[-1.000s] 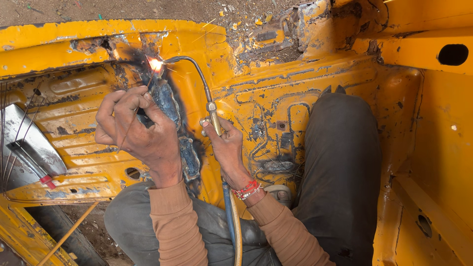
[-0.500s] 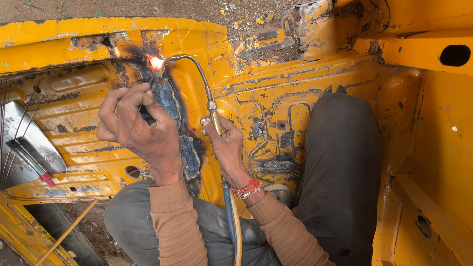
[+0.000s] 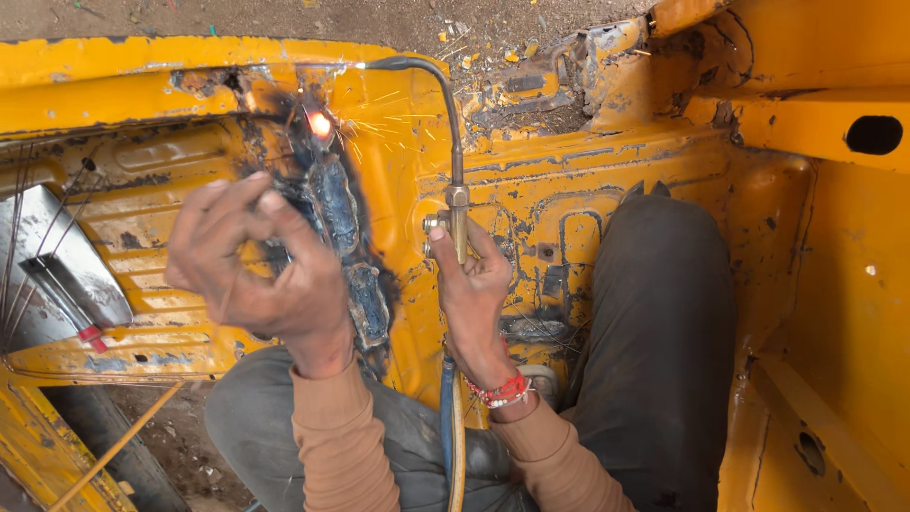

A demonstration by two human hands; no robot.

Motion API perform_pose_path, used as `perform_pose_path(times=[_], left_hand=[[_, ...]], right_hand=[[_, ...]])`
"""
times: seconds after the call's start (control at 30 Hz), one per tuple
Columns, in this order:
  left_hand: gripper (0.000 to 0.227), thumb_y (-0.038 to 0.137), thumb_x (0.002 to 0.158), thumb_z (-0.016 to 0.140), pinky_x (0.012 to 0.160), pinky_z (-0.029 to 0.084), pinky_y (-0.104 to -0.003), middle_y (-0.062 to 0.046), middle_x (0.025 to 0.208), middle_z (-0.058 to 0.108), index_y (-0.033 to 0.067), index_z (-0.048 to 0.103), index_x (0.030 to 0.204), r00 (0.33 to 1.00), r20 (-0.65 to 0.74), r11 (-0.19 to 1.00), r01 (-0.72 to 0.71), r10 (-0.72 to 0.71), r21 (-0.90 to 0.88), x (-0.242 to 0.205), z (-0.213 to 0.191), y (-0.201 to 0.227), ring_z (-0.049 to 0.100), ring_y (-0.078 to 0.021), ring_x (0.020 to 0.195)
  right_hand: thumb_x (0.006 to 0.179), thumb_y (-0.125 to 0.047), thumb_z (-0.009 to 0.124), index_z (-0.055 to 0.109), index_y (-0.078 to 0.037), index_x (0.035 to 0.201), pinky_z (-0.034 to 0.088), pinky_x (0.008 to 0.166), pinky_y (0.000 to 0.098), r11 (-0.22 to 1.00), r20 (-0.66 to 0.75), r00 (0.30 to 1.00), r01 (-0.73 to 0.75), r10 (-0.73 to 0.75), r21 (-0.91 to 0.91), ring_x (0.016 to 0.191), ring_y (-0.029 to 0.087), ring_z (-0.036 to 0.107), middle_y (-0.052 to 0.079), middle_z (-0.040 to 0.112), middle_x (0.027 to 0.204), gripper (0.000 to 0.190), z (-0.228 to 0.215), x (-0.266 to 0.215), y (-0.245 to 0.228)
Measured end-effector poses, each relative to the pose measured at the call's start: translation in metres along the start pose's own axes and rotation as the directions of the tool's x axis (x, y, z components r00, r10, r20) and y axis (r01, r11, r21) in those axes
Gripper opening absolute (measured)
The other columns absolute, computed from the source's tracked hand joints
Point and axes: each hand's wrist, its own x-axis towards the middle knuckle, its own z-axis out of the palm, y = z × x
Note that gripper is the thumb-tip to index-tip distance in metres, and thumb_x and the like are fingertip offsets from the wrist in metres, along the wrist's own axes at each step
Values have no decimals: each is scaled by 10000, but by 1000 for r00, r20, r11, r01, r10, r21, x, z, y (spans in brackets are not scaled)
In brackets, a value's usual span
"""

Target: The person welds a damaged section of a yellow metal vehicle body using a welding torch and filler rod. They repeatedly apply heat and filler material to the seam, then use a hammer to chip away slag and inspect the weld.

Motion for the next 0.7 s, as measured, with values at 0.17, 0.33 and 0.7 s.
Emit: perform_pose_path(times=[0.17, 0.33, 0.7], left_hand=[[181, -39, 1129, 601, 962, 630, -363, -166, 1101, 644, 17, 438, 1075, 980, -17, 912, 176, -196, -372, 4, -6, -1, 717, -249, 1028], [171, -67, 1147, 585, 936, 624, -346, -198, 1126, 661, -1, 436, 1095, 969, 27, 816, 223, -247, -534, 4, -10, -1, 733, -233, 1025], [113, -127, 1014, 586, 897, 581, -326, -122, 1020, 692, -20, 567, 985, 971, 163, 906, 225, -176, -359, 14, -23, 3, 722, -249, 974]], right_hand=[[989, -147, 715, 687, 48, 1220, 393, 585, 189, 997, -3, 999, 34, -34, -72, 722, -7, 517, -29, 658, 919, 304, 3, -7, -12], [969, -173, 718, 702, 26, 1194, 241, 478, 196, 992, -41, 999, -13, 8, -123, 580, -15, 366, -73, 564, 752, 300, -2, -6, -17], [949, -207, 708, 726, 21, 1190, 240, 438, 239, 890, 40, 999, -6, 27, -457, 532, -5, 338, -80, 524, 674, 333, 12, 0, 0]])
